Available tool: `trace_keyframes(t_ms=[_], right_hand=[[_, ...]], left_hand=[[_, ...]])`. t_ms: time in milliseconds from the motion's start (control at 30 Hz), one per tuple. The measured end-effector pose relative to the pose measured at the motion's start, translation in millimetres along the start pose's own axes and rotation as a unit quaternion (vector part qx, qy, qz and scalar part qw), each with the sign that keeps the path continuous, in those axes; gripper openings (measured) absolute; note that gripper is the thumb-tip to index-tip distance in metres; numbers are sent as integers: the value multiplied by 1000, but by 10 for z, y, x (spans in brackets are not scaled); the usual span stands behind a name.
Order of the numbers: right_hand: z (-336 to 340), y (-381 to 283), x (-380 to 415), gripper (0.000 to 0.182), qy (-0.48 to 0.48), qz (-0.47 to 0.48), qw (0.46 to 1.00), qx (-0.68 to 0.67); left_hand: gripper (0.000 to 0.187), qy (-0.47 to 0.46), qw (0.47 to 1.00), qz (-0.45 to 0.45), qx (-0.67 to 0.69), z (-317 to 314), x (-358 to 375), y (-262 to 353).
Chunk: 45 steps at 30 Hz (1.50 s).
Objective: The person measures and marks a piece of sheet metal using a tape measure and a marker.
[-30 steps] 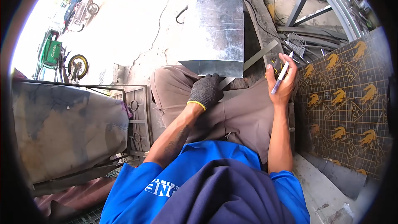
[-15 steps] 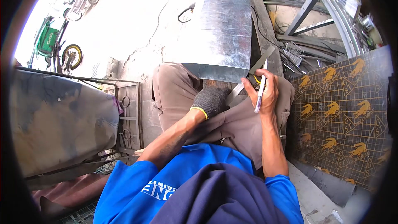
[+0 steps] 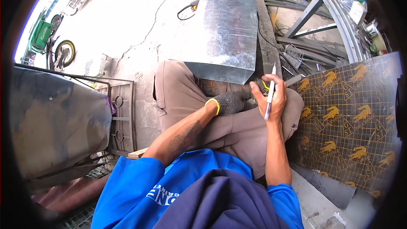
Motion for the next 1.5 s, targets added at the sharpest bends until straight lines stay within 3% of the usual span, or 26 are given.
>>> trace_keyframes(t_ms=[67, 100, 133, 200, 233, 267, 333, 400, 467, 500, 533, 600, 667, 733, 833, 900, 1033, 1200, 1267, 1300, 1333, 1400, 1467, 1500], right_hand=[[172, 132, 128, 44, 73, -58, 992, -81], [332, 52, 122, 44, 97, -34, 993, -56], [482, -42, 121, 47, 124, -26, 990, -63], [763, -55, 210, 47, 204, -11, 979, 8], [872, -39, 256, 45, 250, -24, 968, -24], [974, -29, 290, 43, 297, -34, 953, -56], [1143, -108, 313, 41, 345, -73, 935, -21], [1163, 49, 358, 44, 361, -160, 918, -46], [946, 107, 195, 48, 294, -222, 920, -135], [790, 206, 85, 49, 250, -181, 946, -100], [573, 258, -37, 49, 198, -205, 949, -137], [91, 500, -245, 50, 157, -169, 967, -108], [-281, 641, -408, 48, 55, -187, 980, -25], [-540, 655, -407, 44, 40, -68, 994, 75], [-713, 629, -305, 39, 47, -1, 997, 58], [-742, 652, -296, 36, 37, -15, 998, 51], [-664, 775, -305, 32, -2, -112, 993, 31], [-643, 846, -305, 32, 0, -95, 995, 31], [-639, 814, -319, 30, 12, -100, 995, 17], [-623, 799, -320, 29, 27, -106, 994, 5], [-619, 783, -327, 29, 28, -107, 994, 2], [-600, 762, -343, 26, 38, -118, 992, 11], [-580, 708, -367, 28, 40, -133, 990, 7], [-518, 619, -390, 30, 70, -141, 987, -15]], left_hand=[[30, 17, 989, -14, 145, 145, -64, 237], [31, 114, 987, 0, 111, 260, -49, 425], [31, 108, 988, -2, 112, 190, -132, 445], [31, 201, 979, -40, -21, 239, -156, 606], [27, 303, 951, -65, 7, 308, -65, 674], [27, 298, 952, -69, 7, 488, 23, 900], [25, 223, 949, 10, 221, 801, 194, 1199], [25, 267, 941, -26, 207, 1040, 394, 1456], [25, 328, 870, -7, 367, 1345, 752, 1616], [24, 359, 848, -10, 390, 1433, 880, 1593], [23, 389, 825, -15, 411, 1525, 1009, 1546], [23, 383, 830, 10, 405, 1594, 1220, 1307], [26, 432, 844, 16, 316, 1620, 1479, 1124], [27, 448, 830, 38, 330, 1518, 1677, 924], [30, 470, 793, 88, 378, 1294, 1794, 731], [35, 475, 771, 114, 408, 1118, 1790, 646], [26, 461, 753, 110, 458, 894, 1670, 619], [28, 392, 806, 96, 434, 1007, 1516, 609], [29, 411, 889, 61, 194, 1215, 1543, 660], [24, 406, 866, 119, 266, 1276, 1589, 626], [24, 406, 867, 121, 263, 1341, 1607, 604], [18, 534, 790, 80, 290, 1591, 1774, 529], [18, 544, 832, 48, 103, 1967, 1765, 624], [24, 506, 860, 19, 54, 2178, 1667, 749]])
Point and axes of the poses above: each hand's wrist, its own x-axis away from the middle knuckle, its own z-axis out of the back of the hand, y = z × x, the point moved 6 cm from there along -x, towards the middle knuckle, and after that the axes turned 4 degrees about x, right-handed, at the moved point
